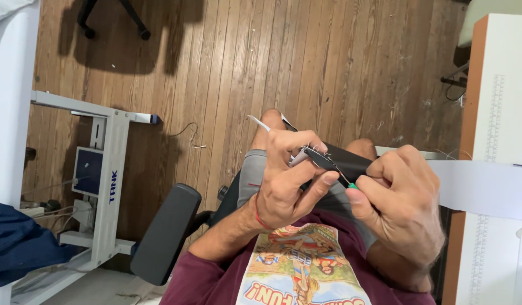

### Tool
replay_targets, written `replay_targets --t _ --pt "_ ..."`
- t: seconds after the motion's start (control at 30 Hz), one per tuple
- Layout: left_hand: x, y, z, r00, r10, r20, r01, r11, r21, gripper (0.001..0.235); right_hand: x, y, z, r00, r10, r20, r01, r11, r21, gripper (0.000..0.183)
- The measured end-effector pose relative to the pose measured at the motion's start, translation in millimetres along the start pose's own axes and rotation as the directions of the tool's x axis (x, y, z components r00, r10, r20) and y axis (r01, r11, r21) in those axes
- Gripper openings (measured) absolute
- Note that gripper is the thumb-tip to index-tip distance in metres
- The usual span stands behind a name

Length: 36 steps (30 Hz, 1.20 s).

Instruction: Finishing the edges of a leather piece using a small hand tool

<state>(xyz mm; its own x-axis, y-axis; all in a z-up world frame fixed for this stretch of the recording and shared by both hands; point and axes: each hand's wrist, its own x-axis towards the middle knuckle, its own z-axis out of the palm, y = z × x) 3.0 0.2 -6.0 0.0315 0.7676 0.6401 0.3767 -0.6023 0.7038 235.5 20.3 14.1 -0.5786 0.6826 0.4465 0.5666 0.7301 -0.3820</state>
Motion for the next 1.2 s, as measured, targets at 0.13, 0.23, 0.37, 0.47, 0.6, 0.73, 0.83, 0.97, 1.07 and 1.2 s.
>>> replay_targets --t 0.13,0.23,0.37,0.47,0.6,0.73,0.83,0.97,1.07,1.2 --pt "5 0 -3 0.999 0.019 0.027 -0.019 1.0 0.003 0.031 5 0 4 1.0 -0.003 0.009 0.003 1.0 0.024 0.052" --pt "7 4 -4 0.999 0.007 0.044 -0.006 1.0 -0.027 0.03 10 -4 12 1.0 -0.004 -0.017 0.005 0.999 0.05 0.054" --pt "3 2 -1 0.995 -0.012 0.103 0.019 0.998 -0.065 0.024 17 -8 19 0.997 0.045 -0.06 -0.039 0.995 0.089 0.063" --pt "0 -4 0 0.995 -0.053 0.083 0.062 0.992 -0.109 0.028 15 -4 19 0.992 0.107 -0.061 -0.088 0.962 0.259 0.057" --pt "1 -5 -2 0.988 -0.107 0.113 0.128 0.971 -0.201 0.032 17 9 28 0.958 0.287 0.001 -0.219 0.73 0.648 0.047" --pt "8 -1 -9 0.978 -0.115 0.174 0.156 0.956 -0.247 0.034 39 33 42 0.992 0.077 0.096 -0.122 0.553 0.824 0.059" --pt "16 -1 -16 0.982 -0.073 0.173 0.123 0.946 -0.298 0.035 27 54 69 0.916 0.123 0.383 -0.394 0.461 0.795 0.1" --pt "11 -5 -27 0.972 -0.07 0.225 0.062 0.997 0.044 0.028 16 53 67 0.925 0.197 0.324 -0.373 0.328 0.868 0.067" --pt "4 -19 -27 0.942 -0.102 0.319 0.104 0.995 0.011 0.026 19 51 57 0.941 0.212 0.265 -0.319 0.289 0.903 0.061" --pt "-22 -38 6 0.92 -0.132 0.369 0.242 0.933 -0.268 0.034 0 83 75 0.978 0.039 0.205 -0.206 0.028 0.978 0.058"
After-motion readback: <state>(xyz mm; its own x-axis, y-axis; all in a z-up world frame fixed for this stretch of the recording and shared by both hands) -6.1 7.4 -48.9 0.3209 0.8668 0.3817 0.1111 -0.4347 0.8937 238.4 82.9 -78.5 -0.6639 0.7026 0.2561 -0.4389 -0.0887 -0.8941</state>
